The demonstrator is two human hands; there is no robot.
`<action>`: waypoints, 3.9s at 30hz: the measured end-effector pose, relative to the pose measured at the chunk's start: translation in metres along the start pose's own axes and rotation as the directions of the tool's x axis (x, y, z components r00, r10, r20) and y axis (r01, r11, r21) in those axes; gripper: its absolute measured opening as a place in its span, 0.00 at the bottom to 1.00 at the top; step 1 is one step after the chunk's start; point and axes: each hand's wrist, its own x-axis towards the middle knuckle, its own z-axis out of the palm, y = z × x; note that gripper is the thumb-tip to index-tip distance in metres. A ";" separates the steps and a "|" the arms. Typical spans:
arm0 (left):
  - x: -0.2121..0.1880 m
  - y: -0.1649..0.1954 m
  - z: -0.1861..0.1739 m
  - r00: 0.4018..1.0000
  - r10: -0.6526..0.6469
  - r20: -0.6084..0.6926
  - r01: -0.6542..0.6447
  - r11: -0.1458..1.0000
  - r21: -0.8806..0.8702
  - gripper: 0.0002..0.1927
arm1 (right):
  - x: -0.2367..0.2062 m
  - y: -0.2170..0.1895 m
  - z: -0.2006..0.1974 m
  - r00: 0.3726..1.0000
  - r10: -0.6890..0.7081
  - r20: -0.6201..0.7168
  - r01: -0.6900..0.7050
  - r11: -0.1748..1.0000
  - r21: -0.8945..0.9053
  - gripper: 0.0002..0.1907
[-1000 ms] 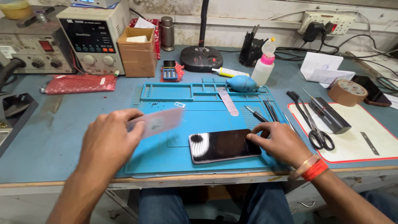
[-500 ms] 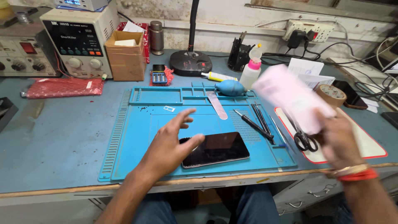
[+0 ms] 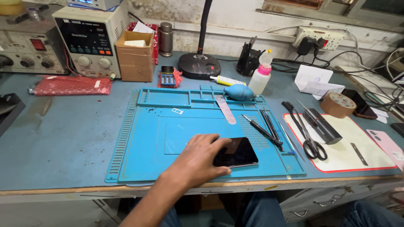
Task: The person unscrews the back of a smartphone with a screwdriver, then pries off the back cover by hand and lifts the battery out of the phone body, placing the empty frame aside on the repair mat.
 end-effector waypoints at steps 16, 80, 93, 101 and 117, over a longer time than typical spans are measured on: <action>0.004 0.010 -0.022 0.917 0.189 -0.351 -0.274 0.939 -0.209 0.49 | -0.203 -0.246 -0.035 0.696 -0.696 0.174 0.232 0.448 0.864 0.17; -0.019 -0.015 -0.024 0.795 0.595 -0.116 -0.377 0.635 0.674 0.41 | -0.171 -0.286 -0.007 0.046 -0.862 0.504 0.221 0.501 0.837 0.14; -0.017 -0.015 -0.027 0.799 0.595 -0.085 -0.417 0.651 0.634 0.42 | -0.163 -0.326 -0.027 -0.161 -0.779 0.605 0.443 0.491 0.750 0.12; -0.022 -0.015 -0.035 0.802 0.570 -0.181 -0.421 0.753 0.507 0.44 | -0.173 -0.314 -0.031 -0.050 -0.850 0.525 0.211 0.505 0.837 0.15; -0.028 -0.016 -0.040 0.751 0.520 -0.407 -0.433 0.853 0.290 0.45 | -0.235 -0.297 -0.061 0.233 -0.923 0.308 0.232 0.360 0.904 0.20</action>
